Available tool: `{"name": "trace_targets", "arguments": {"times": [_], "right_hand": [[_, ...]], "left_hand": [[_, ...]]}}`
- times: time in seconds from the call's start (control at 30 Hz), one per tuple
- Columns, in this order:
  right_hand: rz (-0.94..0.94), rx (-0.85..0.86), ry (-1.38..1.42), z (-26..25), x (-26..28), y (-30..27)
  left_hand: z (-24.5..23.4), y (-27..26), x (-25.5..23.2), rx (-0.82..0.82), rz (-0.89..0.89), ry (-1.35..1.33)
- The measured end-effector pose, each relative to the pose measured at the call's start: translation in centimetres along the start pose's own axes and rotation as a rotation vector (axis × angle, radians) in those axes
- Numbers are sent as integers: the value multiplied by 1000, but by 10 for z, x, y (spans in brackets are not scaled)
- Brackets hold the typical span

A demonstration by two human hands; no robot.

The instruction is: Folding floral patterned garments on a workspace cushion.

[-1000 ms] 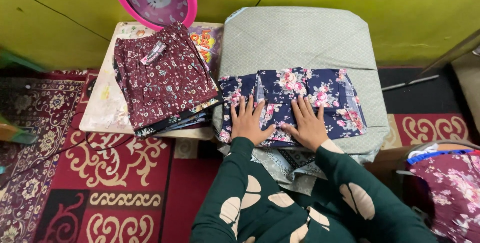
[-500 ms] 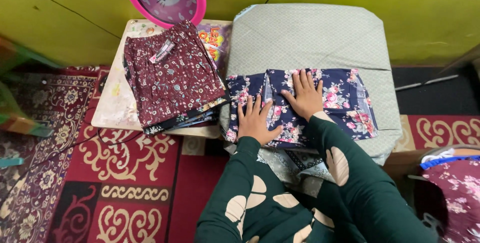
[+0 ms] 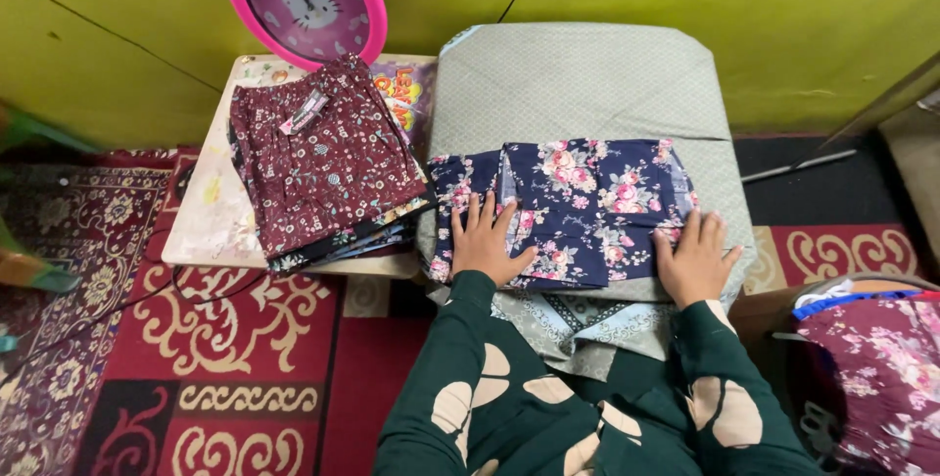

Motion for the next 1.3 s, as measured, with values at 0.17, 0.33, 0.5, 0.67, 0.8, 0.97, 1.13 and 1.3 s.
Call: {"name": "trace_targets", "arguments": {"times": [0.17, 0.33, 0.5, 0.67, 0.8, 0.97, 1.13, 1.3], "right_hand": [[47, -62, 2, 10, -23, 3], [-8, -58, 94, 21, -28, 23], [-1, -162, 452, -40, 39, 36], [-286, 167, 762, -108, 184, -6], [-449, 121, 723, -73, 202, -7], [-516, 89, 300, -18, 209, -31], [-548, 44, 157, 16, 198, -43], [-547, 100, 174, 15, 205, -29]], "left_hand": [[0, 1, 0, 26, -11, -12], [0, 2, 1, 55, -25, -9], [-6, 2, 1, 49, -40, -97], [-13, 2, 4, 5, -75, -212], [-16, 2, 8, -50, -93, -278], [-23, 5, -7, 7, -32, -106], [-14, 0, -10, 53, -23, -5], [-10, 4, -6, 10, -3, 3]]}}
Point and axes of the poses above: each hand's wrist, its own y-axis towards the middle knuckle, its own z-axis out of the palm, x = y × z, the point moved 10 cm from there along y, towards the middle knuckle, and after that the axes turned 8 degrees about -x, right-handed, at the moved point
